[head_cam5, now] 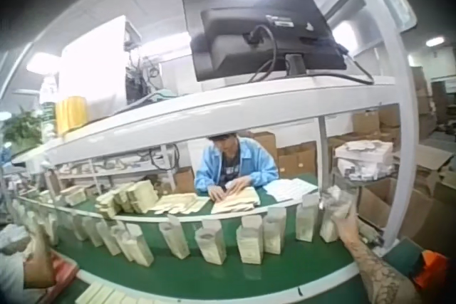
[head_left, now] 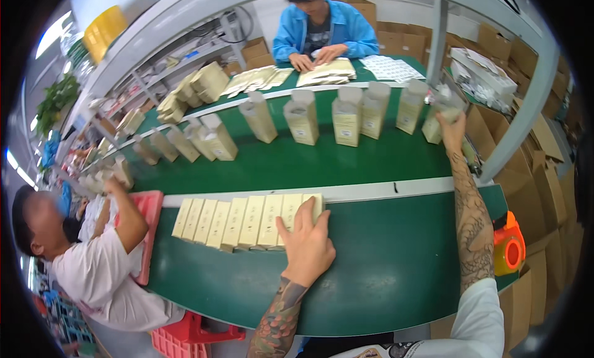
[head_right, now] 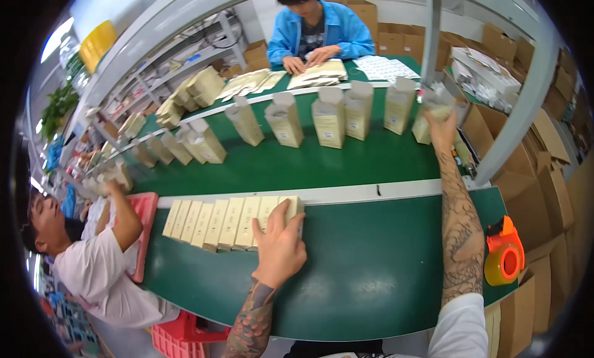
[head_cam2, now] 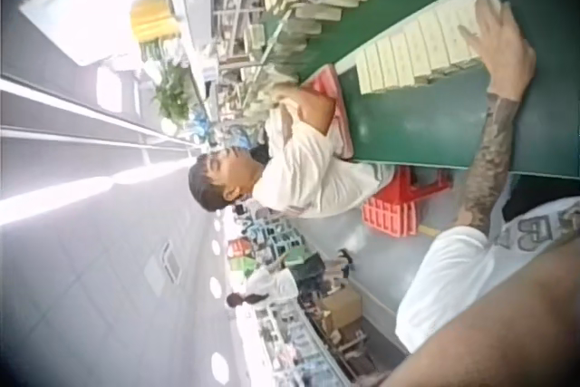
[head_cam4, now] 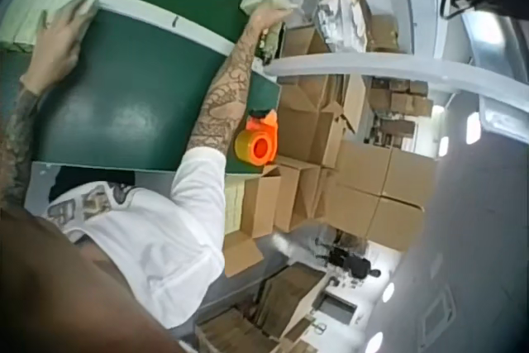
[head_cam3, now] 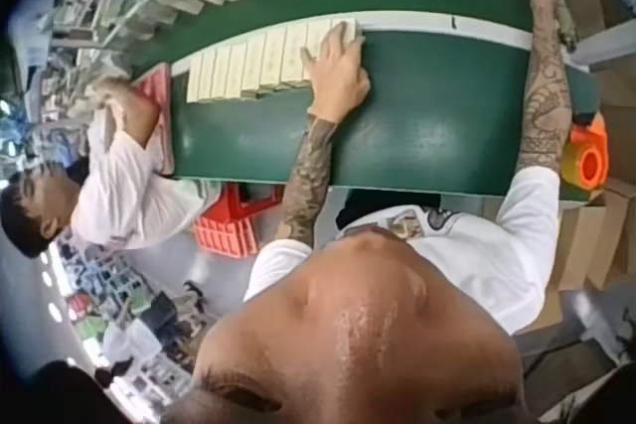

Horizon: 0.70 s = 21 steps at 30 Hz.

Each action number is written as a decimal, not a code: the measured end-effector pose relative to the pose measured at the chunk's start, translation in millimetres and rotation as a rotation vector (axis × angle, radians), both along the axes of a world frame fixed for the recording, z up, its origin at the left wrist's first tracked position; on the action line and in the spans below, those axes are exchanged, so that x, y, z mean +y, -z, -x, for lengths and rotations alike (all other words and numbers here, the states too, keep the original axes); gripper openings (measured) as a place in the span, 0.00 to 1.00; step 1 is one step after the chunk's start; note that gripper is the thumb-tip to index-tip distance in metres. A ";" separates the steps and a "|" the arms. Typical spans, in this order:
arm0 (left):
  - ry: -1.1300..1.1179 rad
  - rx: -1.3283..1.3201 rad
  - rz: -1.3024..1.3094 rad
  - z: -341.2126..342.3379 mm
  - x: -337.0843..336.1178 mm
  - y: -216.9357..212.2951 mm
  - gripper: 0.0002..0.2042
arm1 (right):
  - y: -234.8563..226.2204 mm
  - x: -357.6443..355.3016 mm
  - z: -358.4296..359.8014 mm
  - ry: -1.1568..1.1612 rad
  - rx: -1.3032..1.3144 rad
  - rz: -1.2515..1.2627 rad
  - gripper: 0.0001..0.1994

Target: The person packs rows of small product boxes into a cardboard shipping box, then closes individual product boxes along an assembly table by hand and arranges them into rows.

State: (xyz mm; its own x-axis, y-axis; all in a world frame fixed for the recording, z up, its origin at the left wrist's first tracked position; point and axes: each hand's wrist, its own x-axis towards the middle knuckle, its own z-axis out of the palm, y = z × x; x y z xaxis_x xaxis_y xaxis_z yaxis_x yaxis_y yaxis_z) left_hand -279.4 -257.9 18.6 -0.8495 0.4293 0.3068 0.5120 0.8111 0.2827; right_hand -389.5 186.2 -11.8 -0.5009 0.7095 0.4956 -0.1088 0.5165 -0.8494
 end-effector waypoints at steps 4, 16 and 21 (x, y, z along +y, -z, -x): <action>-0.004 0.052 -0.054 3.2 -6.0 4.5 0.23 | -5.7 -66.5 -36.2 -0.147 0.250 0.087 0.37; 0.391 -0.242 -1.014 -29.3 37.8 20.0 0.30 | -13.2 -282.9 -168.1 -0.918 0.007 0.521 0.24; 0.385 -0.322 -0.896 -38.4 24.4 14.6 0.21 | -16.7 -309.2 -162.4 -0.686 0.024 0.612 0.18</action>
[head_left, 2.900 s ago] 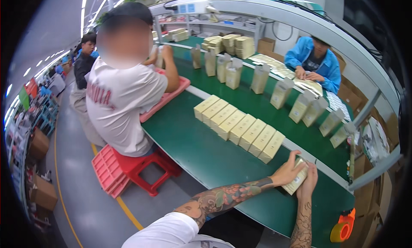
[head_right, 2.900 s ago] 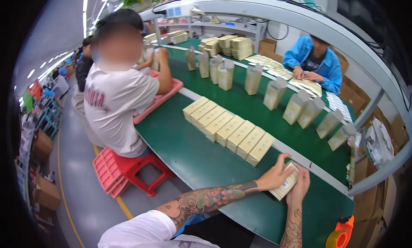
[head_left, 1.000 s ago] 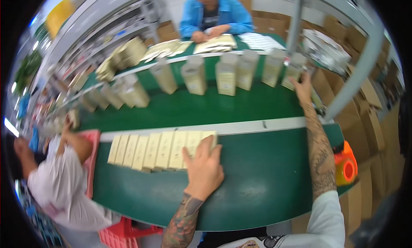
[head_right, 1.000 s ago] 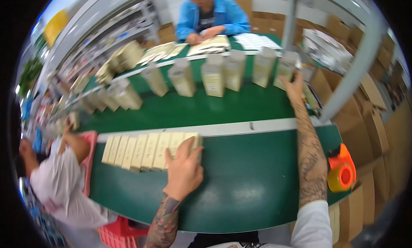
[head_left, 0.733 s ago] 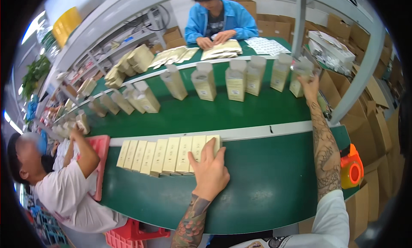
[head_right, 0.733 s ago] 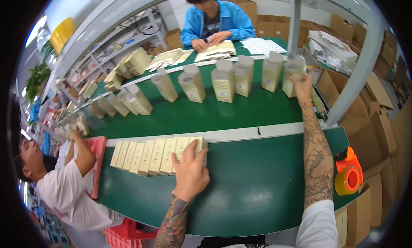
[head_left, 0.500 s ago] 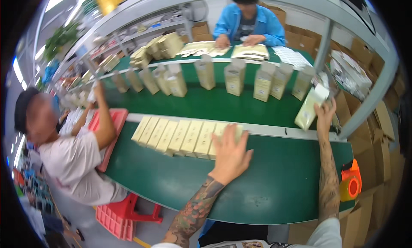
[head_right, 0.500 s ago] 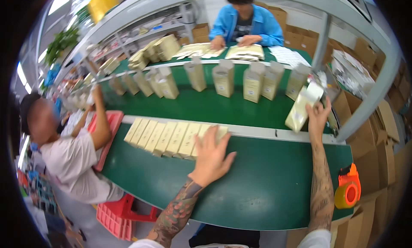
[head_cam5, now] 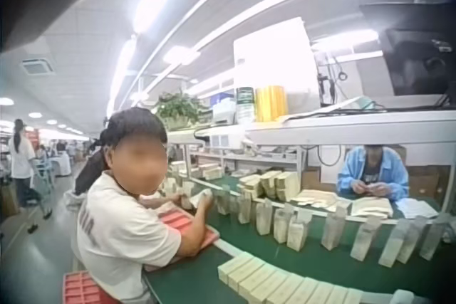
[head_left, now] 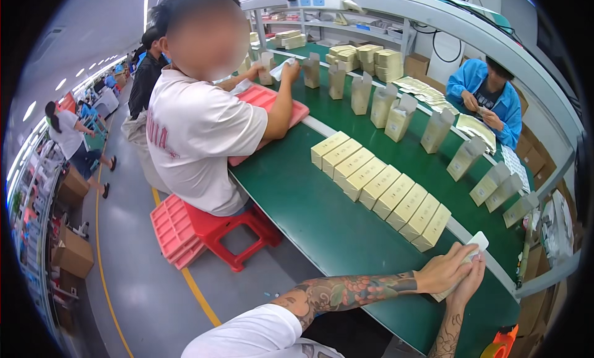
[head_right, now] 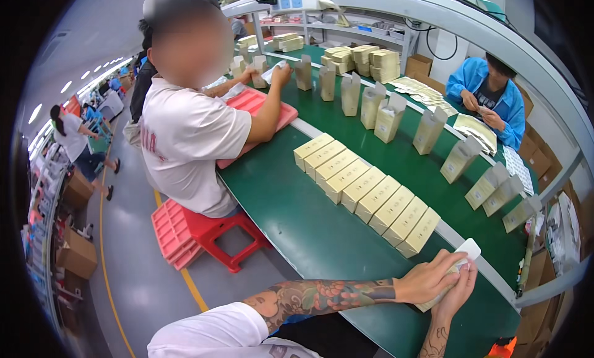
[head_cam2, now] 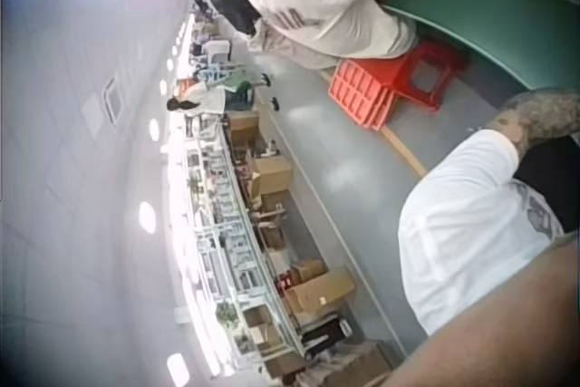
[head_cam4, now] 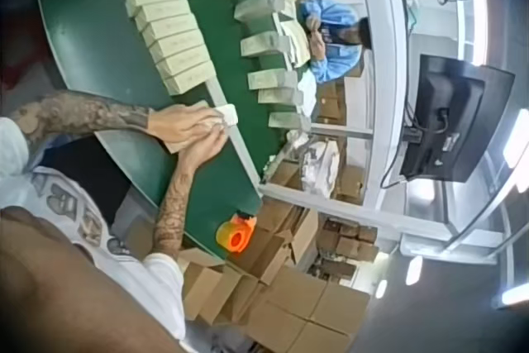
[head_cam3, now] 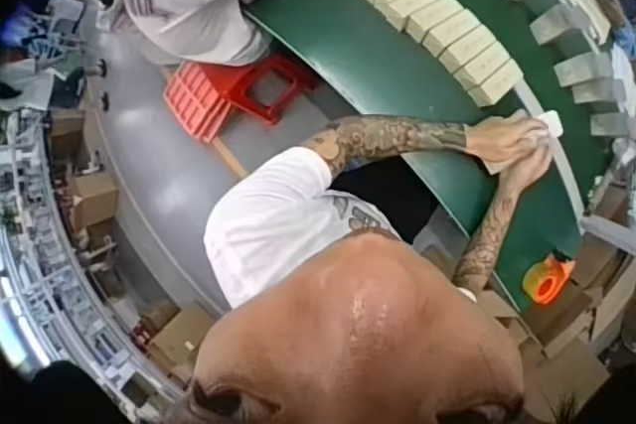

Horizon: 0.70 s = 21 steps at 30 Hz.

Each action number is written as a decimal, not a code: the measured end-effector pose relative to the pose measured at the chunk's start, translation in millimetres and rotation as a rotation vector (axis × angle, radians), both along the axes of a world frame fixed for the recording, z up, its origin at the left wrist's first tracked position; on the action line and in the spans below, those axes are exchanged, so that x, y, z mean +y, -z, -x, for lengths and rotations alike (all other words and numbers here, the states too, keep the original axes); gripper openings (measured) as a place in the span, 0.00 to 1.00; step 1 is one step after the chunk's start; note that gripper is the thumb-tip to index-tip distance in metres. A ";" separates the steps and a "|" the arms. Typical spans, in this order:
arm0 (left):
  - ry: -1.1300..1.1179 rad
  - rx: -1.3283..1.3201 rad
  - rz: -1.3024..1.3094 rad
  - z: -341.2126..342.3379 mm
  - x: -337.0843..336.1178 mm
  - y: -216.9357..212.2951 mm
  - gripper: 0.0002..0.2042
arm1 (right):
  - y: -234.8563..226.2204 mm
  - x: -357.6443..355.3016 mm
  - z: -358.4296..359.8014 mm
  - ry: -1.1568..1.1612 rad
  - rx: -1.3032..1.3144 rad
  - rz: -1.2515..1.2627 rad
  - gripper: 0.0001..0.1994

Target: The person packs rows of small product boxes into a cardboard shipping box, then closes individual product boxes along an assembly table by hand and arranges them into rows.

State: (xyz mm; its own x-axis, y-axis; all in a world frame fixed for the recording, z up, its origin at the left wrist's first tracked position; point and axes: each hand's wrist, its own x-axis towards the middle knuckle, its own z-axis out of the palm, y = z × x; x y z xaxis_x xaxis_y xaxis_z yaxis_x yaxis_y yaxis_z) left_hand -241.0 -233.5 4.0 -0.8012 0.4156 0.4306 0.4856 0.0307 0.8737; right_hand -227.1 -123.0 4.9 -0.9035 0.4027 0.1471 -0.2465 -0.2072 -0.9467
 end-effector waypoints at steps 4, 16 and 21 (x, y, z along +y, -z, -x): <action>-0.048 0.035 -0.033 5.7 4.6 9.9 0.15 | -20.1 -16.3 -1.6 0.008 0.073 0.129 0.14; -0.052 -0.151 -0.071 9.1 8.2 9.4 0.15 | 15.5 30.7 9.2 -0.207 0.079 0.134 0.09; -0.095 -0.099 -0.162 12.4 11.8 12.8 0.18 | 8.3 28.0 5.6 -0.163 0.064 0.037 0.09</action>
State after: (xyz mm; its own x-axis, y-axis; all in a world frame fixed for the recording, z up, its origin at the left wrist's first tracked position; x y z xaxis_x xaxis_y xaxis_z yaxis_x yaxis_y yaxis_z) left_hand -253.4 -221.7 -8.8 -0.8750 0.2684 0.4029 0.3988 -0.0724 0.9142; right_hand -232.7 -94.9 -3.4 -0.9464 0.2580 0.1944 -0.2667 -0.2841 -0.9210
